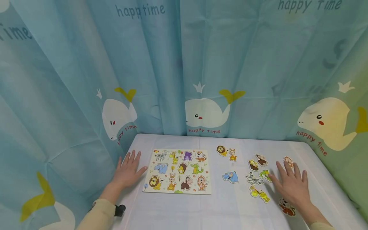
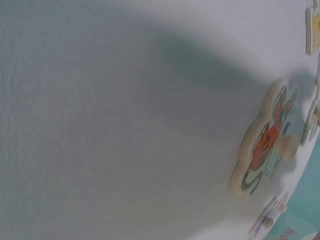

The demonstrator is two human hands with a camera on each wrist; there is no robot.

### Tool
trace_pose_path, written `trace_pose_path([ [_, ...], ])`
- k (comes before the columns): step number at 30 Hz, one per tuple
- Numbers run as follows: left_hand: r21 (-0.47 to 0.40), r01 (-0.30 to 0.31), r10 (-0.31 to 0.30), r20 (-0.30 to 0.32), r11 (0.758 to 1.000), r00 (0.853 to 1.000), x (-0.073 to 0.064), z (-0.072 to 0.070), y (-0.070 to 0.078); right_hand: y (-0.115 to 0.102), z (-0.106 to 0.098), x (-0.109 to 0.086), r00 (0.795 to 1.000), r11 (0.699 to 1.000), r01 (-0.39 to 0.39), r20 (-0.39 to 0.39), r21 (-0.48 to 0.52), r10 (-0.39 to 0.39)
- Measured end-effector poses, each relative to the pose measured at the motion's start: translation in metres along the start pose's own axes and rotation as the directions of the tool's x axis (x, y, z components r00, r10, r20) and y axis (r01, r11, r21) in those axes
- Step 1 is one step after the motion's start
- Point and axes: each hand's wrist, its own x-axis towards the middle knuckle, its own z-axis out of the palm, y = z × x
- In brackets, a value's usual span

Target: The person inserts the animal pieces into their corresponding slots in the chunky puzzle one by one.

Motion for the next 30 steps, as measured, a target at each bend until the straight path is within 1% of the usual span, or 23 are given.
trace_pose_path([
  [5,-0.029,-0.006,0.006,-0.010,1.000,1.000,0.002,-0.001,0.002,-0.008,-0.002,0.001,0.999,0.998,0.035,-0.036,0.049,-0.033],
  [11,-0.091,-0.017,0.019,0.018,0.996,1.000,-0.001,-0.006,0.009,-0.022,-0.004,0.001,0.995,0.993,0.084,-0.063,0.077,-0.080],
  [14,-0.124,-0.025,0.029,0.031,0.992,0.999,-0.004,-0.007,0.012,-0.028,-0.003,0.000,0.993,0.991,0.108,-0.056,0.081,-0.103],
  [16,-0.138,-0.027,0.033,0.045,0.990,0.998,-0.007,-0.004,0.012,-0.033,-0.001,0.000,0.993,0.990,0.111,-0.043,0.088,-0.107],
  [22,-0.175,-0.020,0.040,0.110,0.984,0.993,-0.014,0.010,0.008,-0.047,0.006,-0.002,0.997,0.993,0.077,0.004,0.092,-0.078],
  [28,-0.239,-0.035,0.068,0.133,0.970,0.989,-0.020,0.023,0.010,-0.054,0.008,-0.002,0.998,0.994,0.017,0.054,0.106,-0.023],
  [30,-0.235,-0.041,0.077,0.145,0.971,0.986,-0.022,0.027,0.011,-0.054,0.009,-0.002,0.997,0.994,-0.007,0.071,0.106,-0.001],
])
